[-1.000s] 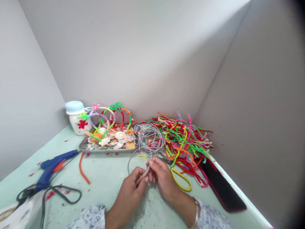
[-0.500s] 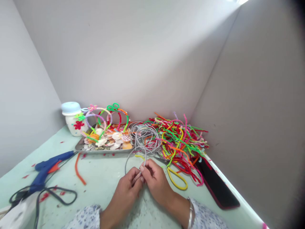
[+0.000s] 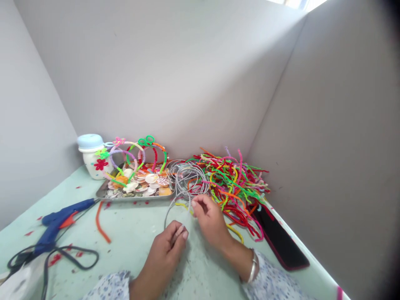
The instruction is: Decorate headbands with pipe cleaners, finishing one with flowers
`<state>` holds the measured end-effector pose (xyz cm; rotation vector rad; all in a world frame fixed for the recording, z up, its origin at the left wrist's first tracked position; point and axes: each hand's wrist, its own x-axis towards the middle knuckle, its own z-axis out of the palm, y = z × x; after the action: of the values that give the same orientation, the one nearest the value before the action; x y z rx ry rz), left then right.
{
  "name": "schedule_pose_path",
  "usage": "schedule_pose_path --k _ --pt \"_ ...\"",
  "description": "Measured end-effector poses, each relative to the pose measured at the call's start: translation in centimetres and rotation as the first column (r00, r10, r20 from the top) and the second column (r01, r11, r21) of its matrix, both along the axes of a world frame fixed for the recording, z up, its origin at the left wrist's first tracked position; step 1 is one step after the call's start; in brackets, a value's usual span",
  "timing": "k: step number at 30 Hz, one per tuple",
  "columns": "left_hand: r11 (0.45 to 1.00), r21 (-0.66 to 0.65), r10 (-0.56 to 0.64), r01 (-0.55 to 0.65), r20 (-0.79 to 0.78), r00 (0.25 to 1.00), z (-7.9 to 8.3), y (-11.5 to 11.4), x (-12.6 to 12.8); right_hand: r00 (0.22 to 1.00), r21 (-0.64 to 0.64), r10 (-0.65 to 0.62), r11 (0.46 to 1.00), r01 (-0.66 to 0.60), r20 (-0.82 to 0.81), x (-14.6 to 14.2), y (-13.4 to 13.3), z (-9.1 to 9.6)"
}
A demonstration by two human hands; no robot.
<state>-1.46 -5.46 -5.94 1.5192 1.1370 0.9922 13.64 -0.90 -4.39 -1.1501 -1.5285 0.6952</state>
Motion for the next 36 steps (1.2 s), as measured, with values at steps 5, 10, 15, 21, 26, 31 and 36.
schedule_pose_path --k 5,10,15,21,26,31,36 --pt "0.998 -0.057 -0.027 0.028 0.015 1.0 -0.3 0.4 0.2 0.932 0.243 -0.242 0.954 0.177 0.269 3.4 3.9 3.1" --pt "0.997 -0.058 -0.043 0.045 0.027 0.999 -0.6 0.5 0.2 0.705 0.347 -0.36 0.922 0.17 0.611 5.7 7.3 4.4" --pt "0.999 -0.036 -0.036 0.035 -0.009 0.999 -0.9 0.5 0.1 0.448 0.305 -0.357 0.934 0.186 0.82 6.1 8.4 4.0" --pt "0.999 -0.011 -0.047 0.047 -0.024 0.999 -0.6 0.5 0.2 0.405 0.303 -0.359 0.932 0.197 0.841 7.1 9.3 4.1" --pt "0.997 -0.022 -0.075 0.074 -0.018 0.997 -0.3 0.4 0.2 0.607 0.309 -0.372 0.927 0.21 0.702 8.8 9.8 5.3" --pt "0.997 -0.011 -0.077 0.077 -0.025 0.997 -0.4 0.5 0.1 0.812 0.13 -0.303 0.952 0.276 0.498 10.8 10.1 6.5" --pt "0.996 0.001 -0.087 0.087 -0.054 0.995 -0.4 0.5 0.1 0.864 0.102 -0.305 0.952 0.289 0.402 12.0 10.4 7.4"
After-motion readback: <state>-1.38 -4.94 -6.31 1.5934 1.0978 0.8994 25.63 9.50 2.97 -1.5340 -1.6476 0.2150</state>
